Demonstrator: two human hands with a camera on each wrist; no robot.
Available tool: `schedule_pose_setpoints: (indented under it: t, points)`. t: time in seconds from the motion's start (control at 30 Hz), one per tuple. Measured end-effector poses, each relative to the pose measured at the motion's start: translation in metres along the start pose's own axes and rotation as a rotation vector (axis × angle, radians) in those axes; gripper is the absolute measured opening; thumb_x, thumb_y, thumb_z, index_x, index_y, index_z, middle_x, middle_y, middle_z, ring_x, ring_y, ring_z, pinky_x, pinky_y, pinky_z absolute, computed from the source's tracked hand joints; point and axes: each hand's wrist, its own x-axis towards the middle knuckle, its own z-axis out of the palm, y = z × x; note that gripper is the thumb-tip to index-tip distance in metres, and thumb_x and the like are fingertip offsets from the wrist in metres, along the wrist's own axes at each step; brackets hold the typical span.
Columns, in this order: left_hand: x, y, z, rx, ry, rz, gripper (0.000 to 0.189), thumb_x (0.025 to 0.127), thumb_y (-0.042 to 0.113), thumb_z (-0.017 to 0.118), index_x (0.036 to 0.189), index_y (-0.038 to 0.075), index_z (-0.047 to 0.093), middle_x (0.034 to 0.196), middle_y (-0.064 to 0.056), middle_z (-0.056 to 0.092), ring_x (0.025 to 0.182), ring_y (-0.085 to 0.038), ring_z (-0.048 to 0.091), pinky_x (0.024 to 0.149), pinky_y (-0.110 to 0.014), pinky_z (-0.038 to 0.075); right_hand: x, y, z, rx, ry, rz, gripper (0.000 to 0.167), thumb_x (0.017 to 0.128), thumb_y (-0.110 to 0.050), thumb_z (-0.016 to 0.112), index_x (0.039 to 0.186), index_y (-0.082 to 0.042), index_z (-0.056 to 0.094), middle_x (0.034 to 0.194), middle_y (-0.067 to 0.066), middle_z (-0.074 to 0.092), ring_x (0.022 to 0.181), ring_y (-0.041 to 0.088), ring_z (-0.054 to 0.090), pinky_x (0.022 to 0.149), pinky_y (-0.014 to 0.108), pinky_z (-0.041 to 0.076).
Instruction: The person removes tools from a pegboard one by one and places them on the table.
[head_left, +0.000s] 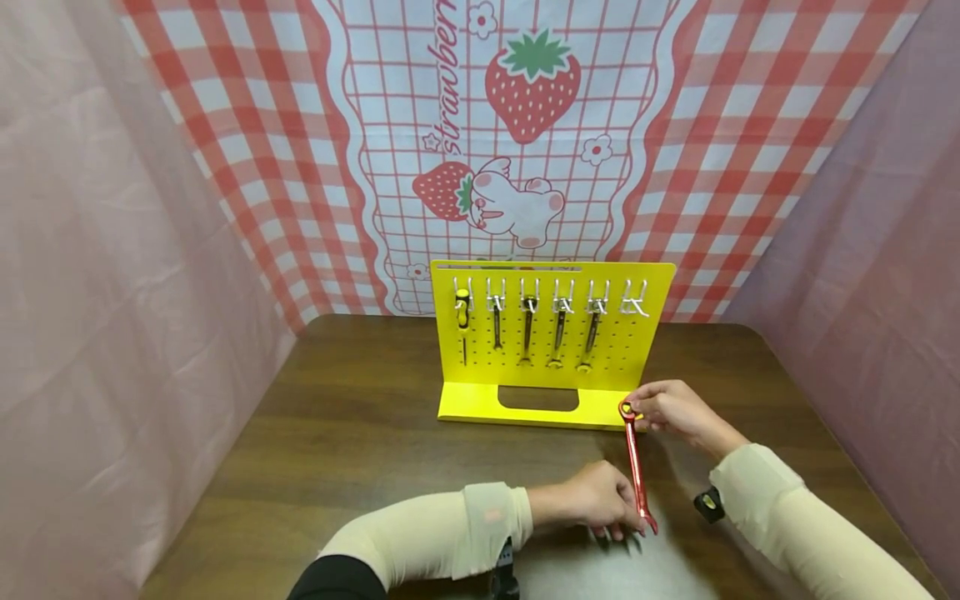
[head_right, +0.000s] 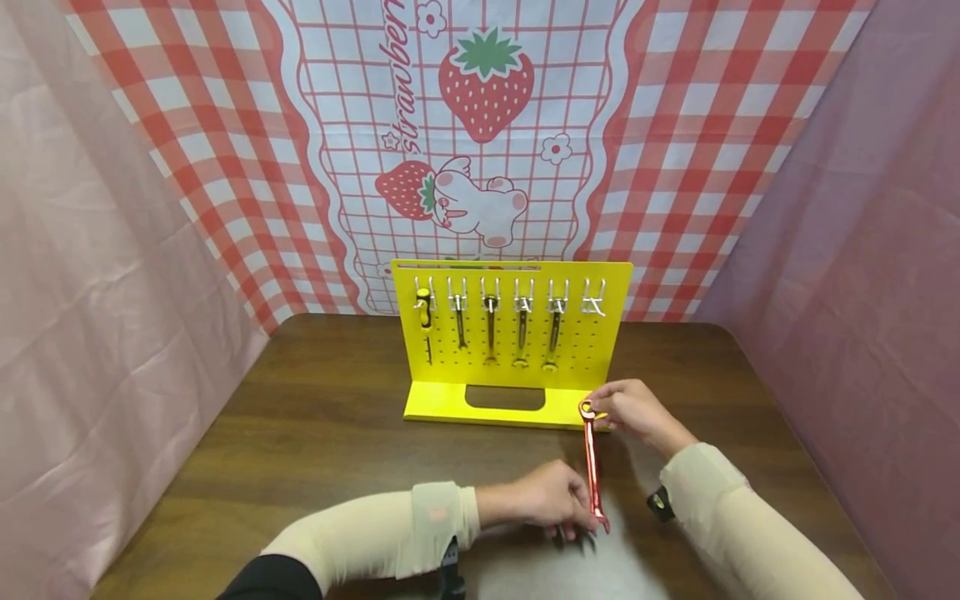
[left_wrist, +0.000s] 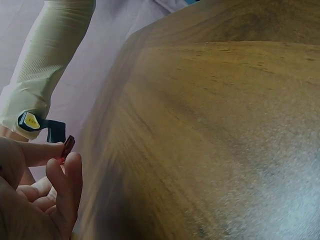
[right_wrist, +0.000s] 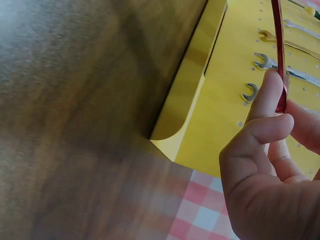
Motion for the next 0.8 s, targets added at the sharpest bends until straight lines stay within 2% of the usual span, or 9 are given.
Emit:
schedule_pose_setpoints:
  t: [0.27,0.43,0.53,0.67,0.8]
  points:
    - [0.001,-0.004,0.007,0.036,0.005,-0.042,0.028,0.082,0.008,0.084,0.062,0.013,0.064,0.046,0.002,0.057,0.036,-0.006,0.049,0.034,-0.02,0.039,-0.005,0.011,0.005,0.01,0.025,0.029,0.019,0.097,-0.007,0.06,0.108,0.008,0.065,0.088,0.003,0.072,0.072,0.017,0.071,0.056,0.026,0.05]
    - [-0.002,-0.006,0.011,0.091,0.012,-0.036,0.031,0.081,0.01,0.085,0.061,0.014,0.062,0.046,0.004,0.055,0.035,-0.006,0.048,0.034,-0.019,0.037,-0.008,0.016,0.008,0.009,0.007,0.013,0.021,0.097,-0.006,0.059,0.109,0.01,0.064,0.086,0.003,0.071,0.071,0.018,0.07,0.055,0.026,0.048]
    - [-0.003,-0.007,0.014,0.182,0.029,-0.011,0.032,0.079,0.013,0.087,0.06,0.015,0.061,0.045,0.007,0.053,0.034,-0.005,0.047,0.035,-0.018,0.038,-0.009,0.019,0.012,0.03,0.007,0.033,0.02,0.096,-0.005,0.058,0.107,0.009,0.064,0.084,0.003,0.07,0.069,0.017,0.069,0.055,0.026,0.048]
    - [-0.003,-0.008,0.018,0.379,0.067,0.023,0.035,0.079,0.025,0.088,0.059,0.02,0.06,0.044,0.012,0.05,0.035,-0.001,0.047,0.039,-0.016,0.04,-0.01,0.023,0.015,0.053,0.007,0.056,0.017,0.096,-0.004,0.058,0.106,0.008,0.065,0.082,0.002,0.071,0.068,0.016,0.07,0.053,0.024,0.048]
    - [-0.003,-0.009,0.02,0.513,0.085,0.038,0.038,0.079,0.034,0.088,0.056,0.023,0.059,0.041,0.014,0.047,0.035,0.002,0.045,0.041,-0.015,0.039,-0.011,0.026,0.018,0.045,0.008,0.052,0.017,0.096,-0.005,0.058,0.105,0.009,0.065,0.082,0.002,0.071,0.069,0.015,0.07,0.054,0.024,0.047]
